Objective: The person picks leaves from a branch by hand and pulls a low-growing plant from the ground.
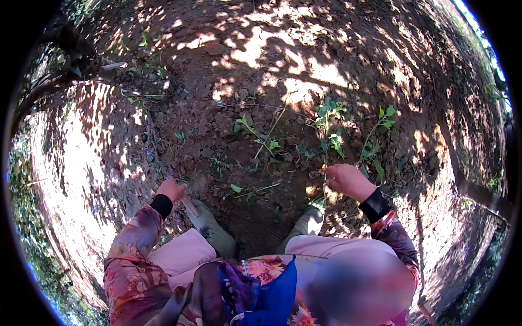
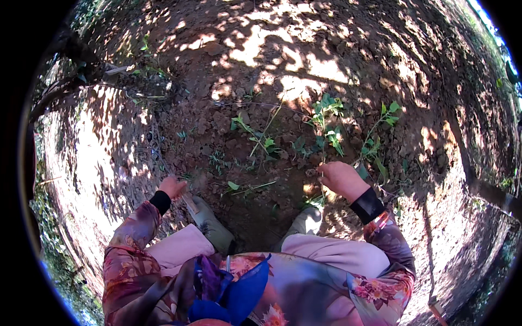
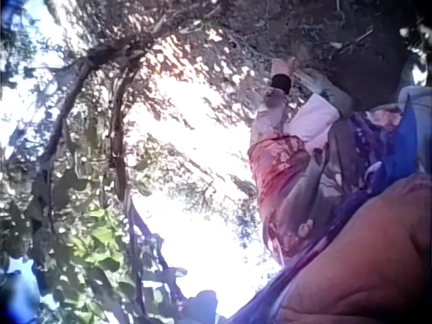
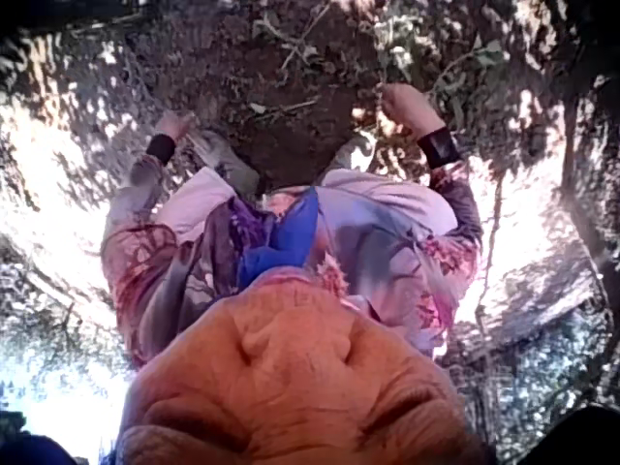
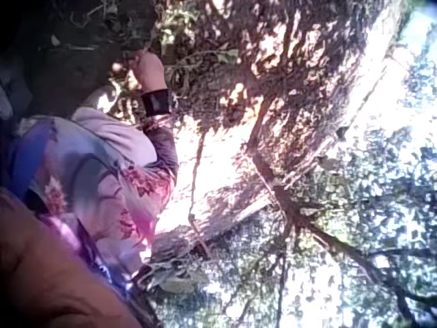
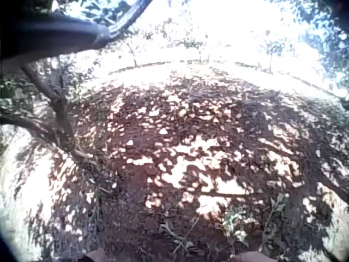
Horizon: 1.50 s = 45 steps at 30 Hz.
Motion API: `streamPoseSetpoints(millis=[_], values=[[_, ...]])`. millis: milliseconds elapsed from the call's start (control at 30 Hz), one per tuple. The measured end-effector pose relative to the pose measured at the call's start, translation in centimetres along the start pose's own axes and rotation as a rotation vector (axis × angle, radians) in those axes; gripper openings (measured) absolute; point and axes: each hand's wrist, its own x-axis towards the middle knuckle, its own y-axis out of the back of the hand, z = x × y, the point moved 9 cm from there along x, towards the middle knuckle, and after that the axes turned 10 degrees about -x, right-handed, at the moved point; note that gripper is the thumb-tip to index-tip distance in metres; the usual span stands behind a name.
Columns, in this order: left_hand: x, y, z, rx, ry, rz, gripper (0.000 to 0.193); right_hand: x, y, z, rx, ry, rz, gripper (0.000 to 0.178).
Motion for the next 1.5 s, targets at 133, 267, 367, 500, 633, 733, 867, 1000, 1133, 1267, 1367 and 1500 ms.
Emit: streamPoseSetpoints(millis=[133,267,367,500,633,733,867,1000,1133,1267,1367,1500], values=[[0.8,-0.8,-3.9,-0.029,0.192,0.005,0.041,-1.8,-2.3,1.6,0.066,-0.036,-0.089,0.023],[1.8,-3.1,-5.4,-0.734,0.267,0.022,0.027,-2.8,-4.2,2.1,0.032,0.021,-0.114,0.021],[-1.9,-5.3,3.6,-1.080,0.095,-0.029,0.014,-4.3,-3.2,3.5,0.186,-0.113,-0.155,0.024],[-6.5,-5.7,16.9,-1.087,-0.141,-0.225,0.012,-6.6,0.7,11.2,0.397,-0.531,0.211,0.026],[-2.7,-3.2,22.0,-0.590,-0.443,0.041,0.019,-8.7,-1.1,19.0,0.091,-0.685,0.511,0.066],[-0.1,-2.1,21.0,-0.271,-0.541,0.350,0.026,-6.0,-4.2,20.1,0.260,-0.730,0.498,0.090],[-2.7,-5.9,20.6,-0.129,-0.508,0.401,0.029,-3.2,-6.8,18.2,0.291,-0.812,0.462,0.102],[-7.8,-12.5,22.1,-0.146,-0.511,0.164,0.028,-0.7,-6.6,14.8,0.423,-0.698,0.595,0.088],[-13.4,-18.0,23.7,-0.471,-0.358,-0.265,0.029,2.7,-6.5,8.8,0.651,-0.480,0.413,0.069],[-14.3,-14.0,23.0,-0.367,-0.555,0.097,0.034,2.2,-4.9,8.2,0.719,-0.369,0.530,0.053],[-12.5,-9.0,20.3,-0.303,-0.534,0.373,0.041,1.5,-3.3,9.6,0.521,-0.410,0.595,0.046],[-11.2,-7.7,16.7,-0.354,-0.430,0.498,0.045,2.2,-3.3,11.6,0.318,-0.527,0.646,0.060]])
